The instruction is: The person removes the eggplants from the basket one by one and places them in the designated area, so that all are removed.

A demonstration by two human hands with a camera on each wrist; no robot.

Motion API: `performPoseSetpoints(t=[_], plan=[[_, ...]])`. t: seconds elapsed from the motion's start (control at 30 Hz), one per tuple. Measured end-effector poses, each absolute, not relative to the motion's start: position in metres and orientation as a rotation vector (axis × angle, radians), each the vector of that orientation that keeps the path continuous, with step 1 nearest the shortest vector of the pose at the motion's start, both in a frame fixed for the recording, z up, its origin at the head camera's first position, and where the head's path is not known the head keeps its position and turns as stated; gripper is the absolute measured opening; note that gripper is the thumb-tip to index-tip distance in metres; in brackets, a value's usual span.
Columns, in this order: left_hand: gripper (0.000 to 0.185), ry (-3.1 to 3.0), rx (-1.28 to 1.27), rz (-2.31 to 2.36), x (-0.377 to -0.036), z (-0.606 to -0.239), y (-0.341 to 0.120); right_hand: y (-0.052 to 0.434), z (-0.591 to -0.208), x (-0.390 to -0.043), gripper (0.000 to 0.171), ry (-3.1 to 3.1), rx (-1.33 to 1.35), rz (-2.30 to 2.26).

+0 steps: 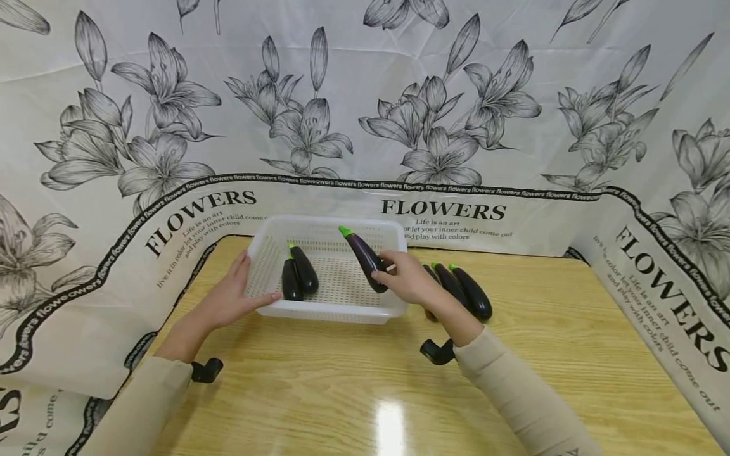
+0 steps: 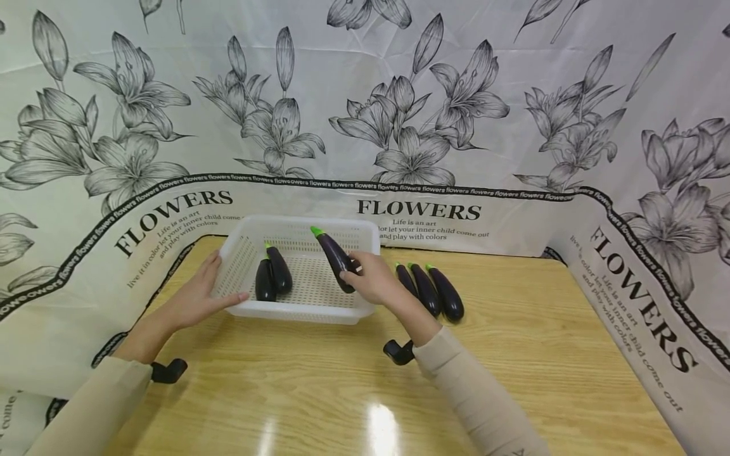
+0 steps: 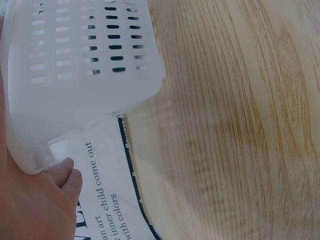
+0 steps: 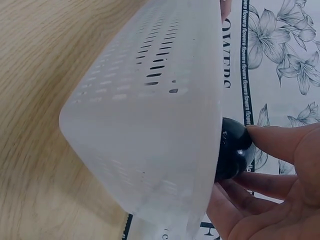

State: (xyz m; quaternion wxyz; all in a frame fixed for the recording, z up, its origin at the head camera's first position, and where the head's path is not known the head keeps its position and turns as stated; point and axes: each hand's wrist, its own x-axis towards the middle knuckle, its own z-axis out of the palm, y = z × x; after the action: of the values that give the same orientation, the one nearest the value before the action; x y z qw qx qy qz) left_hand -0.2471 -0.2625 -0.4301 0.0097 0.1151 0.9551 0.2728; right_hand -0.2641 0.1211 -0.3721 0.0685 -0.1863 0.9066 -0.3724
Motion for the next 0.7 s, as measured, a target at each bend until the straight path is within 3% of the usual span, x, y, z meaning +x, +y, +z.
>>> performPoseSetpoints(t=[0.7], plan=[[0.127, 2.981, 0.348, 0.853, -0.247, -0.431, -0.262, 0.154, -0.366, -0.252, 0.054, 2.707, -0.472, -1.262]])
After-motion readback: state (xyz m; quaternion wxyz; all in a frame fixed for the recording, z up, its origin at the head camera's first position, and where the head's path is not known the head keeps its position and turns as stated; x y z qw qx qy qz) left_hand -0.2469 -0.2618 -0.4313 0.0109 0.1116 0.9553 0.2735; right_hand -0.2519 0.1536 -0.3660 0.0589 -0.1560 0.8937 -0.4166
